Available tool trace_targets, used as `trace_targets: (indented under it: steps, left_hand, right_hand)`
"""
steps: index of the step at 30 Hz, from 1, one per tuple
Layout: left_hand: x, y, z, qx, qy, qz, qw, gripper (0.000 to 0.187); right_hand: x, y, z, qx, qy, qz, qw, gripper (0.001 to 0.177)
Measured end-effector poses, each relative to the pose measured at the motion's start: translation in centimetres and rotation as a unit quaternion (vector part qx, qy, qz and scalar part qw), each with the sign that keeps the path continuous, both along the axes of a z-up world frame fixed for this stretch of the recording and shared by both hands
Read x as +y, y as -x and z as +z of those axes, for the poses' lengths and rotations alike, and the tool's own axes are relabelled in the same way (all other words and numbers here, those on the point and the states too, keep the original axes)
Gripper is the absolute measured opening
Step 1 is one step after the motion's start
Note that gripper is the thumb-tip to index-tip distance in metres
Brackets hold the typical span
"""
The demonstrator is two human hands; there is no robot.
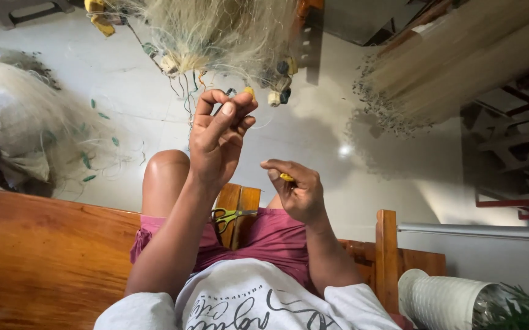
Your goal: Using a yellow shuttle to weave and repair the mesh of a fishing net.
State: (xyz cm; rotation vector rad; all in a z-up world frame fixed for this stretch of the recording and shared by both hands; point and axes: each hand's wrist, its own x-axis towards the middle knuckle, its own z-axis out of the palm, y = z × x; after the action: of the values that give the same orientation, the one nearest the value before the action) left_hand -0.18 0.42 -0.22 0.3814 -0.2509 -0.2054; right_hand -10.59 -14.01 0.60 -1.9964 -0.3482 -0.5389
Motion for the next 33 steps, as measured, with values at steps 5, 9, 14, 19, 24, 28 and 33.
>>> trace_targets:
  steps: [5, 9, 14, 19, 24, 28, 33]
  left_hand:
    - [0.6, 0.4, 0.1, -0.015, -0.032, 0.036, 0.999, 0.023]
    - [1.0, 0.9, 0.0, -0.04, -0.078, 0.083, 0.993, 0.027]
    - [0.8, 1.0, -0.8, -0.12, -0.124, 0.176, 0.969, 0.028]
    - [1.2, 0.9, -1.6, -0.157, -0.13, 0.219, 0.954, 0.028]
    - [1.5, 1.0, -1.3, -0.222, -0.147, 0.235, 0.935, 0.031]
    - [-1.2, 1.1, -0.9, -0.268, -0.139, 0.273, 0.913, 0.037]
    - [-6.3, 1.3, -0.7, -0.338, -0.14, 0.359, 0.859, 0.049]
  right_hand:
    - [0.6, 0.6, 0.9, 0.014, 0.015, 0.01, 1.0, 0.013]
    - [1.4, 0.9, 1.3, 0.012, 0.033, 0.01, 0.999, 0.013]
    - [1.9, 1.0, -1.0, 0.012, -0.051, 0.072, 0.996, 0.014]
    - [-0.1, 1.6, -4.7, -0.027, -0.151, 0.088, 0.984, 0.011]
    - [-2.2, 1.3, -5.5, -0.065, -0.173, 0.127, 0.974, 0.012]
    - [-2.2, 2.5, 1.8, -0.022, -0.102, 0.126, 0.986, 0.018]
    - [-4.6, 3.9, 5.1, -0.038, 0.074, 0.197, 0.977, 0.059]
